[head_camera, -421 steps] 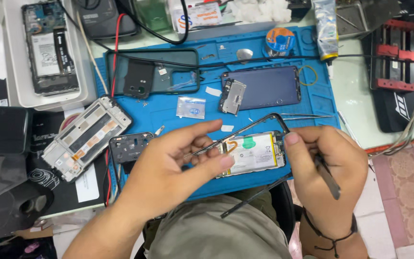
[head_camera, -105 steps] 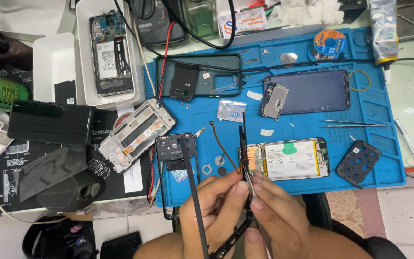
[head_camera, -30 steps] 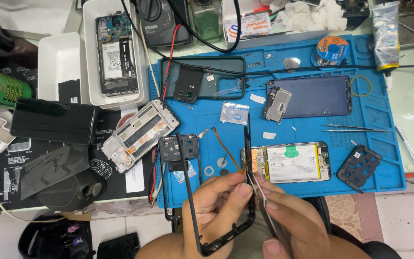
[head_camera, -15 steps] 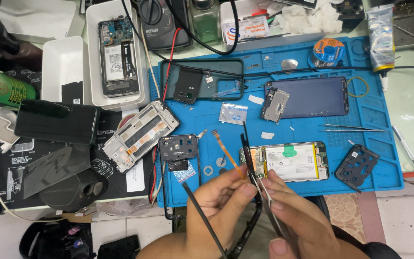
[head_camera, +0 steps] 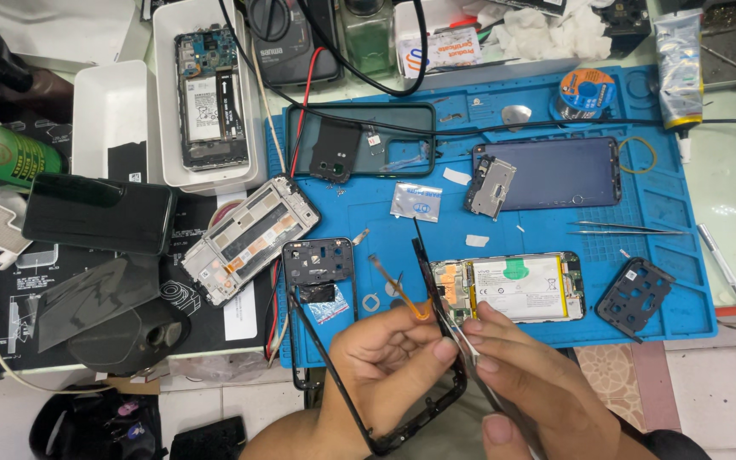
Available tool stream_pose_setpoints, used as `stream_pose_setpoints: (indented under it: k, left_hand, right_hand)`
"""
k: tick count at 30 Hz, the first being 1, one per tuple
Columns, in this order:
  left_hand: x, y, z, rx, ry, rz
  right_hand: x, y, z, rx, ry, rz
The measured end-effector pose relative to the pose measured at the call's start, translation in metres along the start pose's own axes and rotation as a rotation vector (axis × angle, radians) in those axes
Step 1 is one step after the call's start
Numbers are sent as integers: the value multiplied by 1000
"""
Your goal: The person works at a repair bench with a disassembled phone whose battery and board lie on a blue mat. They hold a new phone mid-frame, use tweezers to move a small flex cable and other small parts, press components into the frame, and finally set the frame down and reach toward a microscope.
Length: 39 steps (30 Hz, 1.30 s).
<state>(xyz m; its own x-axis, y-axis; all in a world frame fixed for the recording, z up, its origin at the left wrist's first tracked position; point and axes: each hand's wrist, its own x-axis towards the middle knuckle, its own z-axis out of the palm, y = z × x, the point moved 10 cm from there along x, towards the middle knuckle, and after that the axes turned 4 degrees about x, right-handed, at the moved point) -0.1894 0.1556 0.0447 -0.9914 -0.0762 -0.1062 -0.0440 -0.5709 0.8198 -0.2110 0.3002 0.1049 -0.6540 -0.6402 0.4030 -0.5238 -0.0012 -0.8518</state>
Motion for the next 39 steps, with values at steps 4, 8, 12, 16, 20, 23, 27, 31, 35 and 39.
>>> stream_pose_setpoints:
  k: [4,8,12,16,20,23,27,31,35,39]
  left_hand:
    - [-1,-3,0,-64,25,-56]
    - [0,-1,0,-65,22,-69]
    - [-2,-3,2,-40,26,-79]
    - [-2,-4,3,-62,25,-52]
    - [-2,-3,4,-81,18,-52]
    - [-3,-1,4,-89,14,-48]
    - [-4,-3,2,-86,27,-55]
    - [-4,-6,0,-122,18,-10]
    - [-6,-10,-3,-128,25,9]
    - [-4,-11,-4,-181,31,59]
  right_hand:
    - [6,-6,-1,-26,8,-27]
    - [11,-12,5,-90,60,-34]
    - [11,-17,5,-119,198,-52]
    - [10,-9,5,-113,155,-29]
    - [9,-4,6,-98,41,-47]
    - [8,-2,5,-81,52,-4]
    - [11,-8,9,-48,112,-23]
    - [15,-8,6,-18,208,-3]
    - [18,-12,10,-53,168,-100]
    - [14,-7,12,-112,215,-81]
